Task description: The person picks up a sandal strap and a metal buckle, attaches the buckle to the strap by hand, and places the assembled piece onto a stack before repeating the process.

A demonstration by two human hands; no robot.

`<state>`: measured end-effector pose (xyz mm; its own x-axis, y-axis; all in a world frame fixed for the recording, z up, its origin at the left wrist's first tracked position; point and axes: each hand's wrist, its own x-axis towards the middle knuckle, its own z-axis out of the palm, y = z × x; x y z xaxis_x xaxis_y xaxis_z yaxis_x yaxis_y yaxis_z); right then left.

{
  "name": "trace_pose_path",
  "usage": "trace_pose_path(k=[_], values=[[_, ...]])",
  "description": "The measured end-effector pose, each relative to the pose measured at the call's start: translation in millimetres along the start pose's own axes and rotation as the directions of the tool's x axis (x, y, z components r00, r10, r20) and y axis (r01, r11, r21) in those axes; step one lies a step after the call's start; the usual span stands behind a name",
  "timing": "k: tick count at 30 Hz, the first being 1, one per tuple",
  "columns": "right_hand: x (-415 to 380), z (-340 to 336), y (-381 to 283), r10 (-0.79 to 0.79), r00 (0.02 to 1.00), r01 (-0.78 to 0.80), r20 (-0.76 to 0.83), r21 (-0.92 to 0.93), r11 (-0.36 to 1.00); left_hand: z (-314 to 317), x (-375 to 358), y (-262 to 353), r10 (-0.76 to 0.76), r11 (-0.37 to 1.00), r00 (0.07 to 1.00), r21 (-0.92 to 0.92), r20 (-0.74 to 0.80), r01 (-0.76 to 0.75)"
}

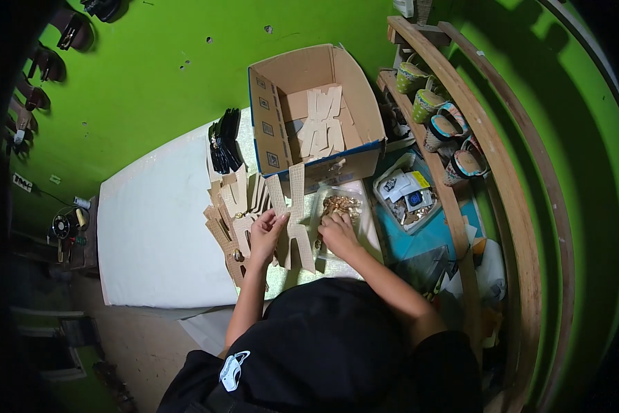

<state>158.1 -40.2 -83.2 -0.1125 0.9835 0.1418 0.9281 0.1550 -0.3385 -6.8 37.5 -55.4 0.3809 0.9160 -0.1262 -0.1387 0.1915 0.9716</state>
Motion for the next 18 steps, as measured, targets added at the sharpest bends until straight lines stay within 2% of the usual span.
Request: trace_pose_path(k=[2,6,9,11,14,18], values=[[0.8,6.0,0.9,-0.02,0.999,0.018,-0.045,-0.048,0.999,-0.6,0.0,0.0,0.003,1.0,1.0,0.007,0.002,-0.003],[0.2,7.8,1.0,-0.024,0.997,0.022,-0.071,-0.032,0.999,-3.1,0.6,1.2,0.006,1.0,1.0,0.015,0.008,-0.006],[-2.1,5.6,-1.3,-0.01,0.999,0.012,-0.051,0.044,0.999,-3.6,0.8,2.5,0.003,1.0,1.0,0.029,0.011,-0.003],[-4.0,7.7,-0.2,-0.059,0.998,0.062,-0.037,0.105,0.992,-2.8,0.9,1.7,-0.001,0.999,1.0,0.033,0.012,0.0],[-3.9,13.1,3.2,-0.089,0.995,0.087,0.042,0.035,0.996,-2.2,1.4,-1.7,-0.009,1.0,1.0,0.024,0.009,0.009],[-3.2,9.4,4.0,-0.118,0.991,0.116,0.062,0.035,0.993,-2.2,0.7,-3.1,-0.009,1.0,1.0,0.005,-0.005,0.009]])
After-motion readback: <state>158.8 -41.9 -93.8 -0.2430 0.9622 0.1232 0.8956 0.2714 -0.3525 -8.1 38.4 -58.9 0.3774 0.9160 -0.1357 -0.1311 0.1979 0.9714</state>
